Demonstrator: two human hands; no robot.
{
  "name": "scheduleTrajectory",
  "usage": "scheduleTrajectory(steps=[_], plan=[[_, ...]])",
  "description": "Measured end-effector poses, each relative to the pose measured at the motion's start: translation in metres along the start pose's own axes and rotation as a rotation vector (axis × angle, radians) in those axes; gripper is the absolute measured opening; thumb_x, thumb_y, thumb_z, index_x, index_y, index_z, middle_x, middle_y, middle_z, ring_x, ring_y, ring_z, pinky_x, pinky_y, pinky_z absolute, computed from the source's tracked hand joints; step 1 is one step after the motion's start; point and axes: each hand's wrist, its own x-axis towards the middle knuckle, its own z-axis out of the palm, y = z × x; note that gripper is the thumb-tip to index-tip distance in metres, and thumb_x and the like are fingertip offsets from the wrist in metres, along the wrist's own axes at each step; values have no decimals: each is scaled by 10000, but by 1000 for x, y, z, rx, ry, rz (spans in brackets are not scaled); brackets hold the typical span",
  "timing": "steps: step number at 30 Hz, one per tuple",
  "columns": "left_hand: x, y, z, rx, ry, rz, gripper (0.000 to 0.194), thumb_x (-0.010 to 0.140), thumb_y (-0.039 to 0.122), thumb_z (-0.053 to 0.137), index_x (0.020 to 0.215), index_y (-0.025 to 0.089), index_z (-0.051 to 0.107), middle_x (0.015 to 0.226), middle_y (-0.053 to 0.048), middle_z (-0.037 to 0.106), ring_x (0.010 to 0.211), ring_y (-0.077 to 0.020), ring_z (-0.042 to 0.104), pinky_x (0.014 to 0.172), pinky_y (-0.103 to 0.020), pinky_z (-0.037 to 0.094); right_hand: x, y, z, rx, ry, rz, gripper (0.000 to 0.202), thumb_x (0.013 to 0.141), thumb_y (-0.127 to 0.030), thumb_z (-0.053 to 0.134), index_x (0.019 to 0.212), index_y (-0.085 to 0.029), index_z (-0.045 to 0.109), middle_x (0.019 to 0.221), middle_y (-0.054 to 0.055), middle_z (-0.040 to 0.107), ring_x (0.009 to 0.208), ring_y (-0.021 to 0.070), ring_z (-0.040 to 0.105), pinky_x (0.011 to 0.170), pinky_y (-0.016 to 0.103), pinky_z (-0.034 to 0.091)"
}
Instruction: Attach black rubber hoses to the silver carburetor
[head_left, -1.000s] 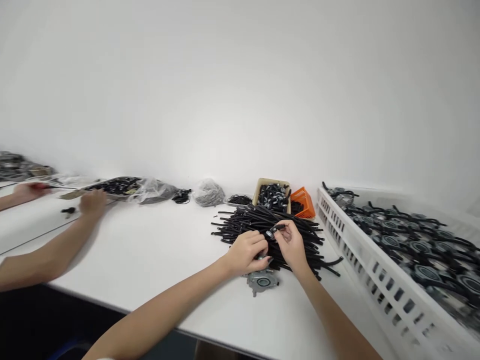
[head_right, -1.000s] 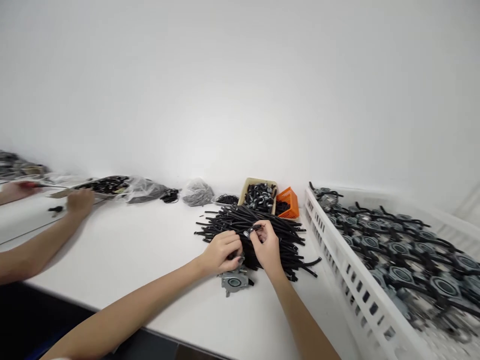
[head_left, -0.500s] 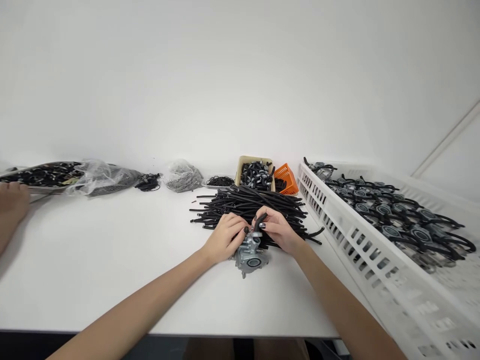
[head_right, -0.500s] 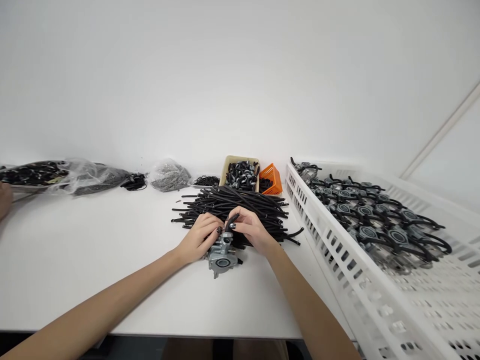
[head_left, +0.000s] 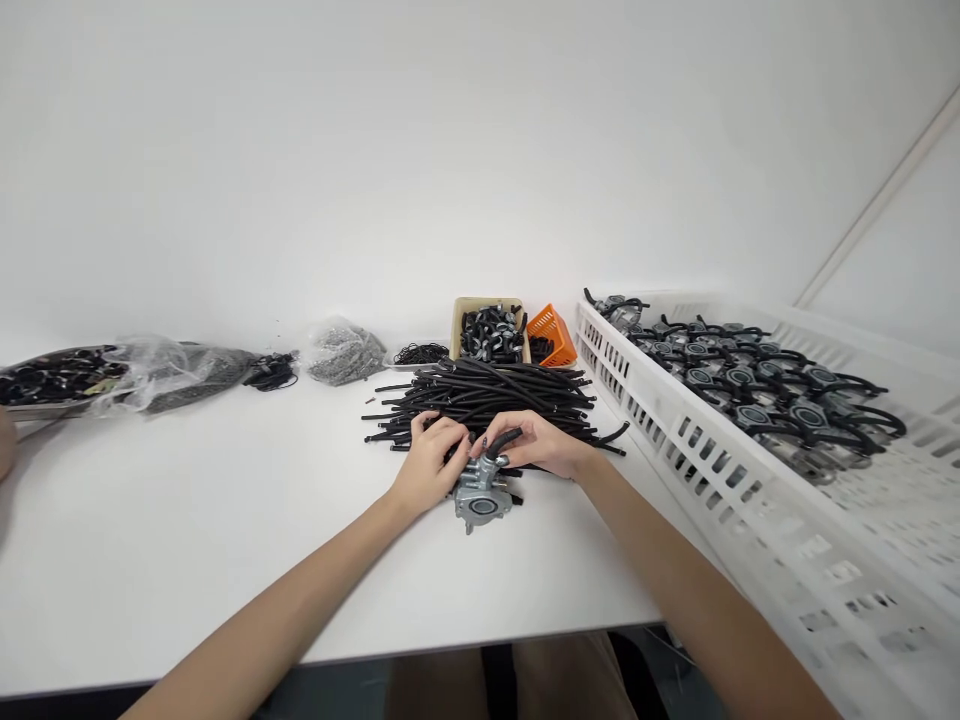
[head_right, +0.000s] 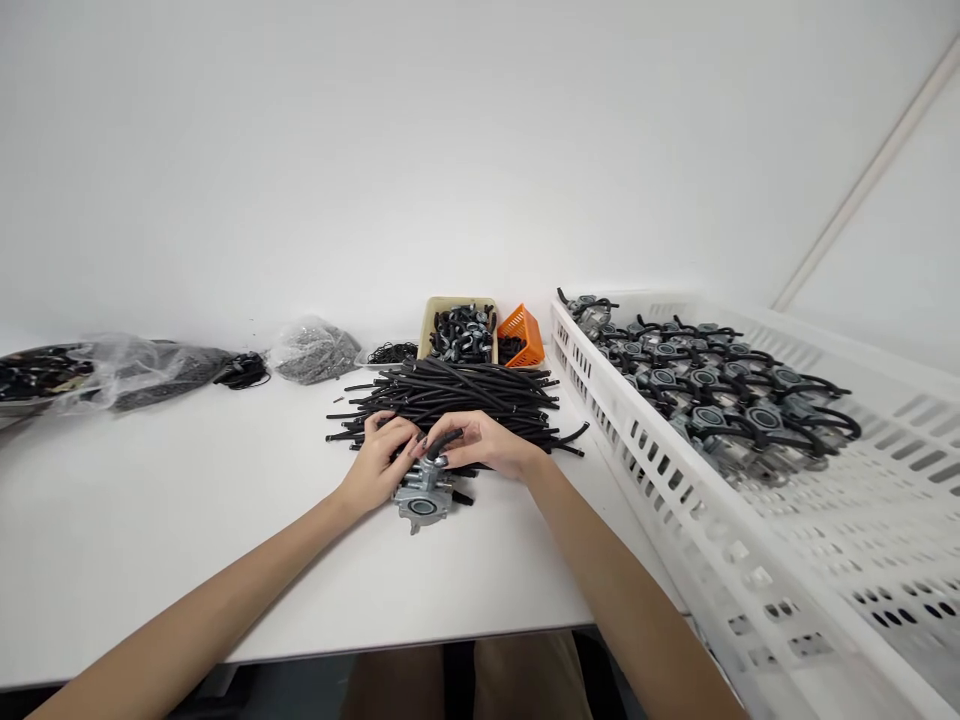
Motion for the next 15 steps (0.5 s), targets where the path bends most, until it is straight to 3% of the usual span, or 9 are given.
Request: scheduleTrajectory(steps=[5, 15], plan=[[0, -1, 0, 14, 2, -2, 318, 1015, 285, 312, 776, 201, 504, 786, -2, 594, 788, -191, 561, 1034, -497, 239, 1, -2, -1, -45, -69, -9, 320, 803, -351, 818, 1024, -139, 727, 984, 90, 688, 909, 210, 648, 839, 305, 521], [3, 0, -1, -9, -37, -4, 359, 1006, 261, 297, 676, 199, 424, 635, 32, 453, 634, -169, 480, 1009, -489, 283, 3, -1, 1, -18, -57, -15, 307, 783, -346, 843, 991, -141, 747, 953, 82, 689, 862, 199, 642, 774, 278, 519]])
